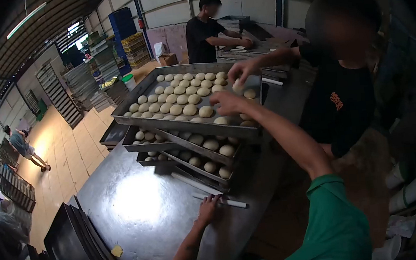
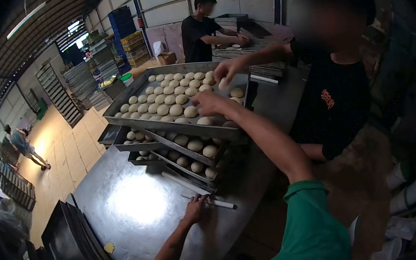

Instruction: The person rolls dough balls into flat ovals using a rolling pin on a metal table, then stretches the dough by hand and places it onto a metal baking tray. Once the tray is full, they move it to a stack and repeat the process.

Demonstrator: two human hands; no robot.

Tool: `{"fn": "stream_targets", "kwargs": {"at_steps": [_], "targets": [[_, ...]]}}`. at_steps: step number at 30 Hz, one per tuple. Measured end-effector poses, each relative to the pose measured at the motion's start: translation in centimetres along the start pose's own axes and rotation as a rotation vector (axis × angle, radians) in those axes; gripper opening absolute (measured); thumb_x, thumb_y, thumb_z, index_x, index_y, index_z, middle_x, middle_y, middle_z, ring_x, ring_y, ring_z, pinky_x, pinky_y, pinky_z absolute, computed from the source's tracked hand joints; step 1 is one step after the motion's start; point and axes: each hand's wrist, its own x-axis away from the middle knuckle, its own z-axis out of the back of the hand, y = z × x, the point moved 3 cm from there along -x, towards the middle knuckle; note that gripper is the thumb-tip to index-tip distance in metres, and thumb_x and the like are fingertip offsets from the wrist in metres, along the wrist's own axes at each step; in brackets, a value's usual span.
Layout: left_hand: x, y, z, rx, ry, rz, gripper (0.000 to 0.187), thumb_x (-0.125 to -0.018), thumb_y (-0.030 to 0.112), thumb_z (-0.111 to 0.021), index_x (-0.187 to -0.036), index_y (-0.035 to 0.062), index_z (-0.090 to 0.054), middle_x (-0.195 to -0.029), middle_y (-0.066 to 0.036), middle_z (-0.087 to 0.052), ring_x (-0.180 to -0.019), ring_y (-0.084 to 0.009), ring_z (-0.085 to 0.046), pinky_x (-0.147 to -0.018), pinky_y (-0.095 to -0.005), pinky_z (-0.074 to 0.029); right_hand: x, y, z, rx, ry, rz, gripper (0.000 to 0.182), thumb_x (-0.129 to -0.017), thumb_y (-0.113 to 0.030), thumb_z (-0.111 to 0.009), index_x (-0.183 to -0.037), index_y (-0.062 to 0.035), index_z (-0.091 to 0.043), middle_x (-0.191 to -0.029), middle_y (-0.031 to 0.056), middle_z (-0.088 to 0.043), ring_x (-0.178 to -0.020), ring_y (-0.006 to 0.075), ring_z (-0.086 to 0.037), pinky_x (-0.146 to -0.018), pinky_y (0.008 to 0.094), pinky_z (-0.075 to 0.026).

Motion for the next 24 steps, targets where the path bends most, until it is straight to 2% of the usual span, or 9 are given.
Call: {"fn": "stream_targets", "kwargs": {"at_steps": [2,5,6,11,14,15,17,21,24], "targets": [[-0.4,1.1,1.1,-0.118,-0.038,0.019,0.044,-0.078,0.019,-0.065,-0.121,0.0183,-0.058,-0.121,-0.012,-0.053,-0.116,-0.0365,-0.049,-0.095,-0.0497,-0.042,-2.1,-0.6,-1.3,-0.042,-0.252,-0.088,0.051,-0.072,-0.018,-0.063,-0.12,-0.0035,-0.057,-0.122,0.0199,-0.059,-0.114,0.034,-0.055,-0.095,0.0421,-0.045],[2.1,0.4,0.7,-0.306,-0.032,0.058,0.03,-0.079,0.023,-0.063,-0.108,0.0164,-0.061,-0.109,-0.009,-0.056,-0.107,-0.0306,-0.051,-0.086,-0.0447,-0.043,-4.8,-0.7,-3.2,0.024,-0.395,-0.139,0.062,-0.072,-0.025,-0.065,-0.128,-0.0023,-0.052,-0.127,0.0195,-0.056,-0.118,0.033,-0.054,-0.097,0.0411,-0.045],[3.5,0.0,0.4,-0.237,-0.044,0.11,0.029,-0.08,0.023,-0.063,-0.107,0.0163,-0.062,-0.108,-0.009,-0.056,-0.107,-0.0299,-0.051,-0.086,-0.0449,-0.043,-6.6,1.4,-5.7,0.029,-0.373,-0.065,0.061,-0.068,-0.028,-0.066,-0.124,-0.0044,-0.057,-0.122,0.0189,-0.06,-0.108,0.032,-0.061,-0.089,0.0412,-0.049],[15.5,-0.4,-0.2,0.065,0.181,0.307,0.028,-0.079,0.031,-0.068,-0.104,0.0179,-0.062,-0.099,-0.01,-0.055,-0.102,-0.0292,-0.052,-0.084,-0.0436,-0.043,-8.8,3.5,-6.7,-0.073,-0.498,0.197,0.058,-0.067,-0.023,-0.072,-0.12,-0.0047,-0.061,-0.112,0.0111,-0.066,-0.098,0.0224,-0.062,-0.084,0.0376,-0.051],[23.5,-1.3,-1.6,0.062,0.26,0.396,0.033,-0.077,0.034,-0.072,-0.104,0.0178,-0.062,-0.096,-0.009,-0.055,-0.096,-0.029,-0.054,-0.082,-0.0428,-0.043,-6.9,1.8,-4.9,-0.091,-0.48,-0.039,0.045,-0.071,-0.022,-0.067,-0.112,-0.0032,-0.066,-0.095,0.0041,-0.067,-0.088,0.0135,-0.06,-0.075,0.0361,-0.049],[26.3,-1.1,-2.1,0.04,0.251,0.402,0.034,-0.077,0.033,-0.073,-0.105,0.0176,-0.062,-0.097,-0.008,-0.055,-0.095,-0.0286,-0.054,-0.082,-0.0424,-0.043,-8.2,2.7,-4.9,0.204,-0.478,-0.152,0.036,-0.069,-0.021,-0.067,-0.1,-0.0018,-0.068,-0.088,0.0035,-0.066,-0.08,0.0136,-0.059,-0.069,0.0349,-0.048],[32.3,0.3,-1.5,0.023,0.364,0.469,0.033,-0.077,0.032,-0.073,-0.105,0.0174,-0.063,-0.098,-0.008,-0.056,-0.094,-0.0282,-0.055,-0.081,-0.0422,-0.043,-6.4,-2.1,-1.0,0.197,-0.093,-0.082,0.025,-0.07,-0.018,-0.067,-0.089,-0.0011,-0.066,-0.085,0.0034,-0.064,-0.075,0.0106,-0.058,-0.066,0.0309,-0.048],[44.3,2.8,-2.0,-0.067,0.578,0.686,0.034,-0.075,0.029,-0.075,-0.106,0.0175,-0.066,-0.102,-0.008,-0.058,-0.095,-0.0279,-0.055,-0.08,-0.0418,-0.043,-3.3,-12.4,4.9,-0.522,0.107,0.149,0.028,-0.079,-0.011,-0.066,-0.104,0.0004,-0.065,-0.095,0.0039,-0.066,-0.084,0.0101,-0.059,-0.076,0.0263,-0.048],[45.8,1.6,-3.9,-0.092,0.687,0.692,0.033,-0.072,0.03,-0.078,-0.101,0.0168,-0.068,-0.103,-0.008,-0.058,-0.097,-0.0279,-0.054,-0.082,-0.042,-0.042,-0.9,-21.9,0.8,-0.585,-0.03,0.225,0.034,-0.082,-0.014,-0.07,-0.111,0.001,-0.063,-0.1,0.005,-0.066,-0.086,0.0103,-0.061,-0.079,0.0253,-0.047]]}}
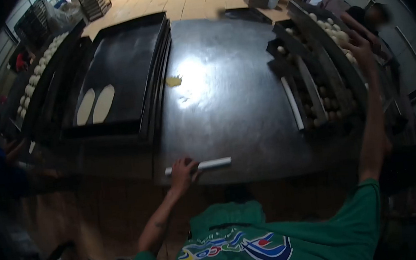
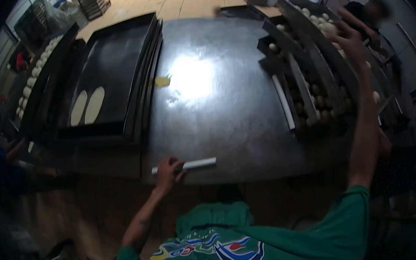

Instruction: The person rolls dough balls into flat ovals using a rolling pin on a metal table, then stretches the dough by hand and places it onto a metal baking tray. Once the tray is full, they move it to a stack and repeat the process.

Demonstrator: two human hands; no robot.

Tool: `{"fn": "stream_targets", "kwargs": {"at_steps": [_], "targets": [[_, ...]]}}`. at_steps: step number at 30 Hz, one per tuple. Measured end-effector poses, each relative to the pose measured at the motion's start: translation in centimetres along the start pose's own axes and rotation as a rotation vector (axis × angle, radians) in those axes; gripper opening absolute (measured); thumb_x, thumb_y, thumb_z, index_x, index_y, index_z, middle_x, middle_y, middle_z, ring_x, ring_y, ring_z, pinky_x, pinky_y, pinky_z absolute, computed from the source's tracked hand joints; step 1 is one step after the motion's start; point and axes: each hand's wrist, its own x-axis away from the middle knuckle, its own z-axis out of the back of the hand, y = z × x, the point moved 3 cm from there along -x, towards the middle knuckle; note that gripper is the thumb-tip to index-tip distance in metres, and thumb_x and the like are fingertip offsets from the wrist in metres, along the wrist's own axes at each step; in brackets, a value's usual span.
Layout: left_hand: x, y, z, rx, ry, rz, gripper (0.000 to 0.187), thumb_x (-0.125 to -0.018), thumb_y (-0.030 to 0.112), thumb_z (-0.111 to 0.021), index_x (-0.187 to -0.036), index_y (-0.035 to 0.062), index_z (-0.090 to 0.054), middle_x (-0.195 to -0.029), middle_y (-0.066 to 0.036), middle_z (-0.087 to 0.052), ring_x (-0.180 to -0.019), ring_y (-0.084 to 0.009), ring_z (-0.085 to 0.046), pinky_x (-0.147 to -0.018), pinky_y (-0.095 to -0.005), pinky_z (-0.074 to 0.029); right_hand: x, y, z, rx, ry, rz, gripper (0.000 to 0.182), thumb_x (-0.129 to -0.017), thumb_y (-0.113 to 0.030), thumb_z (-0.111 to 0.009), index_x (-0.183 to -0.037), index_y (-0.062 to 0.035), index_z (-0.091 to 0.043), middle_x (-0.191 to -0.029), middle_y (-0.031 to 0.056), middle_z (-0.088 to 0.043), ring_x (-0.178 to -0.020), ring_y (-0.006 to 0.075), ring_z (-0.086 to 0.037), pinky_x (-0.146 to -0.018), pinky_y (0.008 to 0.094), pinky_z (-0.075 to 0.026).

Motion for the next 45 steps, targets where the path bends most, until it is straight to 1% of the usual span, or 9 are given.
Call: {"fn": "stream_targets", "kwargs": {"at_steps": [8,12,14,18,25,32,36,41,45], "targets": [[-5.4,3.1,-1.3,0.078,0.01,0.12,0.034,-0.071,0.034,-0.078,-0.096,0.0142,-0.069,-0.104,-0.009,-0.057,-0.102,-0.0279,-0.053,-0.085,-0.0419,-0.041,10.0,-0.3,-39.4,-0.182,-0.577,0.415,0.021,-0.063,-0.011,-0.075,-0.072,-0.0042,-0.058,-0.078,0.0121,-0.059,-0.073,0.0287,-0.058,-0.069,0.04,-0.05],[-7.0,2.7,-1.3,0.19,0.028,0.183,0.037,-0.071,0.039,-0.079,-0.09,0.0088,-0.07,-0.097,-0.01,-0.062,-0.092,-0.0283,-0.059,-0.08,-0.0425,-0.045,15.3,2.1,-48.8,-0.006,-0.647,0.561,0.047,-0.061,-0.023,-0.079,-0.1,-0.0039,-0.062,-0.079,0.015,-0.059,-0.078,0.0319,-0.06,-0.075,0.0419,-0.05],[-8.9,1.1,-0.9,0.479,-0.02,0.532,0.041,-0.071,0.043,-0.08,-0.083,0.0047,-0.07,-0.092,-0.013,-0.066,-0.08,-0.0289,-0.063,-0.077,-0.0415,-0.048,13.8,2.7,-47.4,-0.33,-0.957,-0.099,0.102,-0.055,-0.038,-0.087,-0.136,0.003,-0.039,-0.101,0.0198,-0.057,-0.103,0.0343,-0.056,-0.09,0.0421,-0.047],[-12.5,-1.8,-1.3,0.349,0.134,0.767,0.041,-0.069,0.042,-0.081,-0.083,0.0055,-0.069,-0.092,-0.011,-0.064,-0.093,-0.0276,-0.061,-0.085,-0.0419,-0.044,12.3,6.2,-47.8,-0.14,-0.737,-0.111,0.142,-0.043,-0.051,-0.091,-0.142,0.0125,-0.011,-0.138,0.029,-0.025,-0.131,0.042,-0.028,-0.11,0.045,-0.03],[-13.9,-2.0,-1.7,0.057,0.036,0.815,0.046,-0.067,0.044,-0.082,-0.091,0.0092,-0.064,-0.1,-0.007,-0.061,-0.102,-0.0254,-0.056,-0.088,-0.046,-0.038,12.7,4.6,-48.0,0.062,-0.687,-0.111,0.139,-0.042,-0.053,-0.091,-0.14,0.0119,-0.017,-0.136,0.0302,-0.029,-0.129,0.0446,-0.031,-0.11,0.0471,-0.03],[-8.0,-2.1,1.1,0.261,-0.126,0.199,0.049,-0.07,0.04,-0.081,-0.106,0.0106,-0.065,-0.101,-0.006,-0.06,-0.102,-0.0247,-0.054,-0.09,-0.0419,-0.039,16.6,7.9,-41.9,0.026,-0.913,0.02,0.109,-0.046,-0.054,-0.089,-0.128,0.0,-0.043,-0.119,0.0222,-0.045,-0.112,0.0386,-0.043,-0.094,0.0451,-0.039],[-5.3,-0.5,-0.7,0.348,0.111,0.286,0.032,-0.079,0.017,-0.076,-0.106,0.0057,-0.064,-0.103,-0.009,-0.06,-0.102,-0.0278,-0.055,-0.089,-0.042,-0.043,21.6,6.1,-39.3,0.043,-0.704,0.179,0.026,-0.084,-0.021,-0.068,-0.105,-0.007,-0.063,-0.102,0.0105,-0.058,-0.104,0.0301,-0.052,-0.091,0.0432,-0.038],[-7.0,-1.5,-0.3,0.436,0.19,0.498,0.035,-0.087,0.022,-0.068,-0.115,0.0023,-0.062,-0.119,-0.016,-0.06,-0.114,-0.0303,-0.053,-0.098,-0.045,-0.04,19.0,5.5,-42.3,-0.01,-0.466,0.203,0.031,-0.09,-0.025,-0.06,-0.115,-0.0076,-0.059,-0.113,0.012,-0.056,-0.106,0.0308,-0.051,-0.093,0.0429,-0.037],[-11.2,-5.3,-2.6,-0.256,0.153,0.281,0.05,-0.098,0.032,-0.044,-0.132,-0.0041,-0.05,-0.143,-0.022,-0.043,-0.138,-0.0341,-0.034,-0.115,-0.0467,-0.02,16.0,5.2,-45.9,0.354,-0.337,0.309,0.042,-0.097,-0.033,-0.044,-0.127,-0.0046,-0.052,-0.127,0.0149,-0.051,-0.113,0.032,-0.046,-0.098,0.0472,-0.033]]}}
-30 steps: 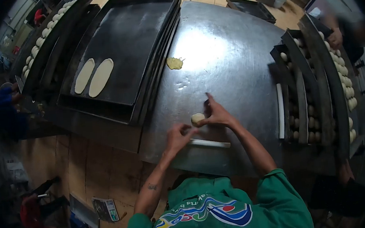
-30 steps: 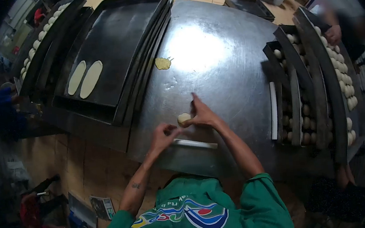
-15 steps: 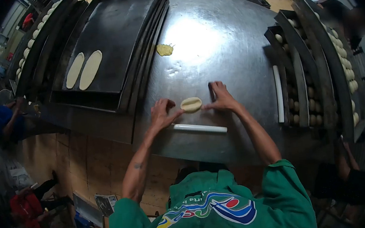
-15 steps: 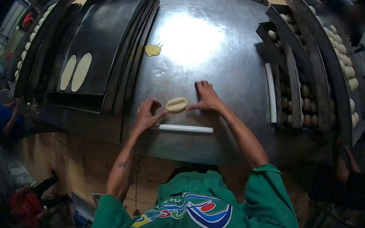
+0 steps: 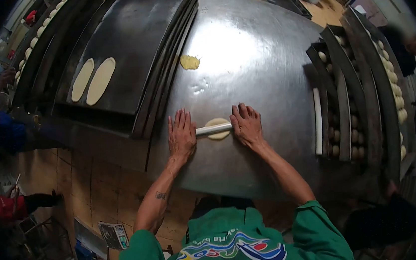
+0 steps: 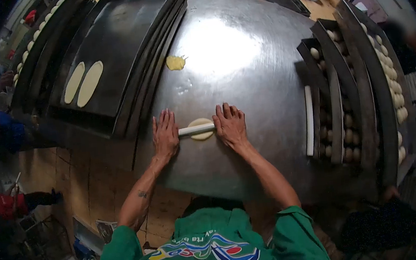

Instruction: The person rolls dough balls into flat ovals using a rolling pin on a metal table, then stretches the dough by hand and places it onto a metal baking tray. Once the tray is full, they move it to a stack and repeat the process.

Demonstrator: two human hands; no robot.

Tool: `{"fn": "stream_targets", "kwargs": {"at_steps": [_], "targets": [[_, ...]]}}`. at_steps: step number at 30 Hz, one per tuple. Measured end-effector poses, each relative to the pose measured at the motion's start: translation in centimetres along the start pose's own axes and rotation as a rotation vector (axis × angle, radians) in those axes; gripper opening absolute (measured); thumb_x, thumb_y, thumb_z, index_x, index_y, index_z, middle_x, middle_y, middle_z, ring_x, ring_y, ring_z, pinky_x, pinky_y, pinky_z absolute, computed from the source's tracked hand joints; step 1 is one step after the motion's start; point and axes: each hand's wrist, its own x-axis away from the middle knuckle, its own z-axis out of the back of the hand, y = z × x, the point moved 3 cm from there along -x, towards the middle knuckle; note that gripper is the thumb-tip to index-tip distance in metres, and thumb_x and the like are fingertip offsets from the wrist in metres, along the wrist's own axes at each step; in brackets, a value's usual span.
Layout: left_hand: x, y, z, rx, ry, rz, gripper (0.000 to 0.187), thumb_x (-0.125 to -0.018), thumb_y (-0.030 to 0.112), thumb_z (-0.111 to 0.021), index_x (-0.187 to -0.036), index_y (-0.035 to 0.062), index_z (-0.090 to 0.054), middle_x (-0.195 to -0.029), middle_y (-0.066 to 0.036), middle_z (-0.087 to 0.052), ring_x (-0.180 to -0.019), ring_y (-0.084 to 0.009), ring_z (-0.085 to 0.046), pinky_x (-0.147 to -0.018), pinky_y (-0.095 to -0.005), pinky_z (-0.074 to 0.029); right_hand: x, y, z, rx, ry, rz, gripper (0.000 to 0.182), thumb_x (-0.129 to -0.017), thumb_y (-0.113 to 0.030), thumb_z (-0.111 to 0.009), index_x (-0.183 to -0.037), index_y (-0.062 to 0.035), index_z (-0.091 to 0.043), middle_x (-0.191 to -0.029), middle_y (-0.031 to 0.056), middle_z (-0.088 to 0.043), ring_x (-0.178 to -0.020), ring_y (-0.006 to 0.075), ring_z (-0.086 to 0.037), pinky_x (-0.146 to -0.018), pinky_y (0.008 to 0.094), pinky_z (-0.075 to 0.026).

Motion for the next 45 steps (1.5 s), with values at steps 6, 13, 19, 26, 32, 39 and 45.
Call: {"fn": "stream_targets", "kwargs": {"at_steps": [6,13,19,26,32,39,45], "targets": [[-13.7,-3.3,-3.2,0.198,0.176,0.089,0.054,-0.098,0.024,-0.047,-0.139,-0.0067,-0.033,-0.145,-0.03,-0.032,-0.136,-0.0396,-0.032,-0.114,-0.049,-0.022,-10.5,6.0,-2.9,0.031,-0.094,-0.178,0.057,-0.1,-0.036,-0.029,-0.139,0.0042,-0.039,-0.143,0.0256,-0.034,-0.133,0.0416,-0.028,-0.11,0.0501,-0.021],[-5.5,-0.9,-1.7,0.009,-0.052,-0.023,0.057,-0.095,0.023,-0.048,-0.141,-0.0076,-0.033,-0.147,-0.026,-0.032,-0.139,-0.0372,-0.029,-0.115,-0.0482,-0.02,-3.4,3.0,-2.8,0.001,-0.144,-0.191,0.066,-0.098,-0.041,-0.034,-0.142,0.0085,-0.032,-0.148,0.0287,-0.027,-0.139,0.0447,-0.022,-0.115,0.0527,-0.014],[9.9,5.6,3.6,0.079,-0.057,-0.028,0.05,-0.095,0.017,-0.047,-0.14,-0.0045,-0.039,-0.148,-0.02,-0.036,-0.14,-0.0311,-0.029,-0.116,-0.0481,-0.018,8.9,-1.8,1.0,-0.015,-0.139,-0.097,0.061,-0.094,-0.033,-0.048,-0.137,0.0087,-0.037,-0.145,0.0251,-0.033,-0.137,0.043,-0.028,-0.112,0.0532,-0.024],[9.5,2.0,2.8,0.462,-0.086,-0.005,0.051,-0.097,0.016,-0.047,-0.142,-0.0026,-0.036,-0.148,-0.017,-0.036,-0.137,-0.0312,-0.035,-0.114,-0.046,-0.024,9.3,-0.3,1.7,-0.194,0.016,-0.093,0.053,-0.093,-0.031,-0.054,-0.134,0.0017,-0.044,-0.137,0.0222,-0.041,-0.124,0.0395,-0.04,-0.104,0.0484,-0.033],[-7.2,-0.4,-0.1,0.04,0.263,0.11,0.056,-0.099,0.026,-0.043,-0.142,-0.0072,-0.028,-0.147,-0.027,-0.029,-0.135,-0.0414,-0.031,-0.111,-0.0473,-0.027,-4.5,3.9,-1.5,0.04,0.139,-0.217,0.048,-0.097,-0.033,-0.044,-0.133,-0.0015,-0.05,-0.132,0.0248,-0.047,-0.125,0.0413,-0.039,-0.105,0.0481,-0.03],[-19.5,-3.2,-4.3,0.757,0.261,0.337,0.035,-0.096,0.011,-0.049,-0.126,-0.006,-0.04,-0.125,-0.028,-0.047,-0.119,-0.0416,-0.047,-0.102,-0.0411,-0.038,-14.3,9.8,-1.7,-0.049,0.091,-0.539,0.055,-0.1,-0.035,-0.037,-0.128,0.0111,-0.045,-0.13,0.0302,-0.045,-0.125,0.0445,-0.037,-0.107,0.047,-0.031],[-7.8,-1.5,-2.5,0.215,0.29,0.073,0.056,-0.094,0.015,-0.049,-0.142,-0.007,-0.029,-0.145,-0.031,-0.032,-0.139,-0.0371,-0.029,-0.115,-0.0452,-0.02,-5.2,4.4,-3.0,0.033,0.016,-0.33,0.065,-0.098,-0.038,-0.04,-0.135,0.0144,-0.034,-0.141,0.0338,-0.031,-0.137,0.0455,-0.023,-0.115,0.0495,-0.019]]}}
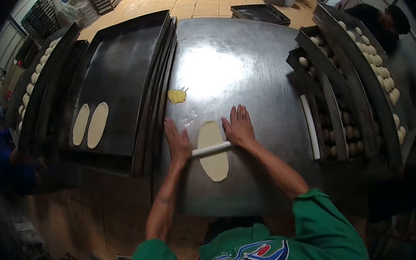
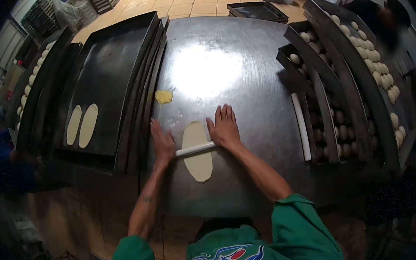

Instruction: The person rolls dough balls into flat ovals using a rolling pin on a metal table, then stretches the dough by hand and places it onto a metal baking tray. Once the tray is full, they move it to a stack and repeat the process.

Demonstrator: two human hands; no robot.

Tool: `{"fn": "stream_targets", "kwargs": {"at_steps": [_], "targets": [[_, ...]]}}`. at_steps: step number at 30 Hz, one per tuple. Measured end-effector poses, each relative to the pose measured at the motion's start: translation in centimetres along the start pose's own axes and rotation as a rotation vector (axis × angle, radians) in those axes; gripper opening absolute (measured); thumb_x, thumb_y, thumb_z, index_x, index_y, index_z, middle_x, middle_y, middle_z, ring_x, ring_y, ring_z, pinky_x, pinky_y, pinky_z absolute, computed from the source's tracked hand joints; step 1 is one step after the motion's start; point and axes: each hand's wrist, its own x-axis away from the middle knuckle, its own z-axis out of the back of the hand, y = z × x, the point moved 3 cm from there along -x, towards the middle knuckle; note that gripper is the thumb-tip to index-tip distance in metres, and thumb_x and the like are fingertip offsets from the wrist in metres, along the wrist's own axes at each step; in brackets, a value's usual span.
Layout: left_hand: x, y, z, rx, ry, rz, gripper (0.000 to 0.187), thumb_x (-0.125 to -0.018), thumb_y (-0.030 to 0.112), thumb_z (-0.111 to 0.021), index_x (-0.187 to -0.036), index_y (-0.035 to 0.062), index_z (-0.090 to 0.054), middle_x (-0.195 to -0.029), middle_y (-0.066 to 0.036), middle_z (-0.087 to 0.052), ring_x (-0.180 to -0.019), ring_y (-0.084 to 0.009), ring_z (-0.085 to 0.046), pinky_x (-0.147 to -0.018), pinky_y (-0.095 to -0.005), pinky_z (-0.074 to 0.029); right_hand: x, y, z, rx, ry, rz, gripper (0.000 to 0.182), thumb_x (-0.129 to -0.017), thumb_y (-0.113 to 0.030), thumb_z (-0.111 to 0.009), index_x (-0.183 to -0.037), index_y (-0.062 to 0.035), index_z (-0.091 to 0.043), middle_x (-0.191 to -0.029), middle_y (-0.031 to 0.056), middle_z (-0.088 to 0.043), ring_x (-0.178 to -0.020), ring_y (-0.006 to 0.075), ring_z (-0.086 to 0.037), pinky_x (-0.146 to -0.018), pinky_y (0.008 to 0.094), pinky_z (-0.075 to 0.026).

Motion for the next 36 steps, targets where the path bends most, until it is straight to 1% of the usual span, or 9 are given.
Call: {"fn": "stream_targets", "kwargs": {"at_steps": [6,9,11,12,16,22,29,31,36], "targets": [[15.8,6.1,8.9,-0.31,-0.427,-0.126,0.065,-0.094,0.032,-0.047,-0.146,-0.0031,-0.028,-0.154,-0.019,-0.025,-0.146,-0.0294,-0.016,-0.115,-0.0584,-0.002,17.3,-1.4,4.8,0.003,-0.13,0.2,0.063,-0.095,-0.039,-0.046,-0.136,0.0075,-0.039,-0.14,0.0265,-0.039,-0.135,0.041,-0.031,-0.113,0.0509,-0.023],[17.2,7.0,10.5,-0.403,-0.273,-0.308,0.054,-0.09,0.028,-0.054,-0.135,-0.0011,-0.045,-0.141,-0.018,-0.043,-0.138,-0.03,-0.032,-0.114,-0.0602,-0.007,19.6,-1.5,6.8,-0.07,0.042,0.353,0.051,-0.091,-0.032,-0.055,-0.126,0.0042,-0.049,-0.129,0.0242,-0.047,-0.127,0.0389,-0.04,-0.11,0.0503,-0.028],[15.4,7.4,11.3,-0.245,-0.403,-0.186,0.035,-0.081,0.021,-0.063,-0.111,0.0028,-0.058,-0.117,-0.014,-0.055,-0.117,-0.0289,-0.048,-0.108,-0.058,-0.02,18.0,-0.5,7.2,-0.106,-0.391,0.355,0.042,-0.084,-0.024,-0.064,-0.117,-0.0004,-0.054,-0.118,0.0206,-0.051,-0.118,0.035,-0.047,-0.106,0.0486,-0.032],[14.8,8.7,12.2,-0.294,-0.208,-0.305,0.023,-0.071,0.015,-0.068,-0.089,0.0059,-0.058,-0.092,-0.01,-0.056,-0.095,-0.0279,-0.051,-0.093,-0.051,-0.033,17.9,-1.5,9.3,-0.106,-0.227,0.435,0.041,-0.078,-0.018,-0.069,-0.113,-0.0027,-0.055,-0.109,0.0174,-0.049,-0.108,0.0316,-0.051,-0.104,0.0489,-0.034],[16.7,11.1,11.9,0.101,-0.294,-0.257,0.021,-0.066,0.015,-0.068,-0.082,0.0047,-0.058,-0.078,-0.013,-0.057,-0.077,-0.0337,-0.053,-0.071,-0.048,-0.038,17.5,-2.8,25.7,0.022,0.414,0.607,0.058,-0.076,-0.022,-0.073,-0.125,-0.0013,-0.051,-0.121,0.0208,-0.044,-0.116,0.0359,-0.044,-0.104,0.0525,-0.032],[16.0,23.4,3.9,0.802,-0.569,-0.199,0.026,-0.09,0.022,-0.064,-0.108,0.0028,-0.064,-0.101,-0.023,-0.063,-0.132,-0.041,-0.038,-0.105,-0.0462,-0.033,12.9,6.2,44.8,-0.026,0.832,0.357,0.046,-0.078,-0.017,-0.068,-0.114,0.0059,-0.051,-0.106,0.0235,-0.054,-0.101,0.038,-0.053,-0.092,0.045,-0.042],[12.1,29.0,-10.0,0.623,-0.657,-0.186,0.042,-0.088,0.031,-0.066,-0.124,0.0105,-0.062,-0.148,-0.034,-0.024,-0.143,-0.0428,-0.016,-0.113,-0.0494,-0.021,9.2,25.2,55.2,0.11,0.515,0.046,0.041,-0.08,-0.024,-0.063,-0.111,0.0028,-0.058,-0.114,0.0259,-0.057,-0.106,0.0388,-0.057,-0.092,0.0421,-0.046],[13.0,29.5,-10.8,0.618,-0.803,-0.184,0.045,-0.085,0.033,-0.068,-0.124,0.0132,-0.062,-0.15,-0.034,-0.016,-0.143,-0.044,-0.016,-0.113,-0.0531,-0.019,8.5,31.5,55.8,0.225,0.089,-0.186,0.044,-0.078,-0.025,-0.062,-0.113,0.0014,-0.059,-0.112,0.0259,-0.06,-0.104,0.037,-0.06,-0.089,0.0418,-0.047],[19.4,30.3,-3.6,0.275,-1.018,-0.283,0.049,-0.075,0.019,-0.07,-0.123,0.0121,-0.063,-0.152,-0.032,-0.011,-0.143,-0.0445,-0.014,-0.115,-0.0504,-0.017,9.3,42.8,52.8,0.2,-0.167,-0.38,0.054,-0.072,-0.04,-0.072,-0.102,0.0034,-0.061,-0.1,0.0192,-0.062,-0.094,0.0313,-0.06,-0.08,0.0386,-0.048]]}}
